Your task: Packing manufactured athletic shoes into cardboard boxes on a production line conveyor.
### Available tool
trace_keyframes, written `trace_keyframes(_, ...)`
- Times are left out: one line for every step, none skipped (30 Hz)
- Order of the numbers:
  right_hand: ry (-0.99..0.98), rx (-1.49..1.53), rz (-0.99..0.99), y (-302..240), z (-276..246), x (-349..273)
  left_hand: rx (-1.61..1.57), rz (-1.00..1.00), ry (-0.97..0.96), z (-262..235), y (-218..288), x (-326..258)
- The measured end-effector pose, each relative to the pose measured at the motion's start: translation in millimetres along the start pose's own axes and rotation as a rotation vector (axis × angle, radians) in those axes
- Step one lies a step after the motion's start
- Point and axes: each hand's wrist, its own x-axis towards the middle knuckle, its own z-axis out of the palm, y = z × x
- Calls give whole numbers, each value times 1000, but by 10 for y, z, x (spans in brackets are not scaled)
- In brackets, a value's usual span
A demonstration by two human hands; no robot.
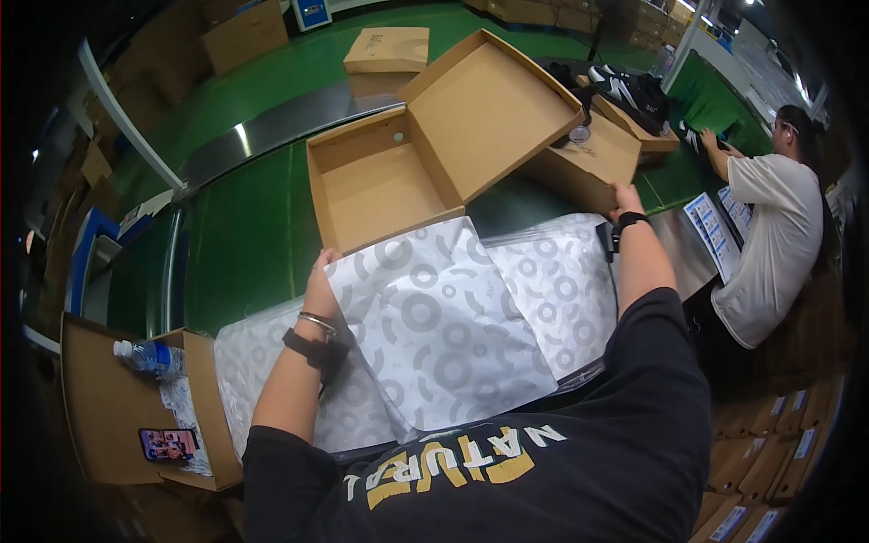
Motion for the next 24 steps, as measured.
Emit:
trace_keyframes(28,32,-7,16,171,-54,1,2,7,71,99,1)
trace_keyframes(55,65,-12,51,383,-121,259,26,54,123,212,-9)
trace_keyframes(150,-4,17,68,461,-75,517,52,86,210,314,21)
trace_keyframes(126,-9,25,29,672,-189,523,45,110,147,354,2)
trace_keyframes(86,48,47,-17,884,-313,543,53,110,84,404,-2)
trace_keyframes(46,99,73,-32,1069,-489,561,54,110,10,429,-47)
trace_keyframes(-11,48,76,1,1158,-582,487,40,79,65,536,-79)
trace_keyframes(-67,-3,78,35,1236,-686,491,28,85,119,571,-242)
trace_keyframes(-279,-58,55,31,1276,-923,488,59,70,251,623,-444)
trace_keyframes(-483,-112,31,45,1227,-1263,485,90,46,411,635,-640)
trace_keyframes(-568,-86,44,72,1118,-1629,483,126,13,566,642,-842)
trace_keyframes(-868,-15,165,221,979,-1768,479,165,-8,634,612,-1038)
trace_keyframes(-983,-67,145,298,847,-2130,534,144,-84,597,519,-1292)
trace_keyframes(-1244,-201,168,362,621,-2301,586,131,-179,605,436,-1541)
trace_keyframes(-1330,-288,-91,361,582,-2639,421,47,-176,659,343,-1750)
trace_keyframes(-1395,-373,-351,320,584,-2934,250,-39,-176,716,263,-1874)
trace_keyframes(-1402,-373,-352,289,558,-3065,250,-38,-170,754,225,-1926)
trace_keyframes(-1340,-282,-141,268,539,-3149,216,4,-144,782,169,-1949)
trace_keyframes(-1270,-192,65,232,541,-3212,182,47,-116,787,152,-1966)
trace_keyframes(-1278,-194,62,187,562,-3265,182,51,-108,774,196,-2004)
trace_keyframes(-1253,-157,-50,127,596,-3281,184,101,-92,789,303,-1998)
trace_keyframes(-1225,-119,-153,85,630,-3324,187,142,-75,780,402,-1997)
trace_keyframes(-1223,-59,-169,-70,743,-3338,203,258,-103,746,573,-1846)
trace_keyframes(-1209,-4,-177,-276,896,-3328,88,224,-118,723,756,-1646)
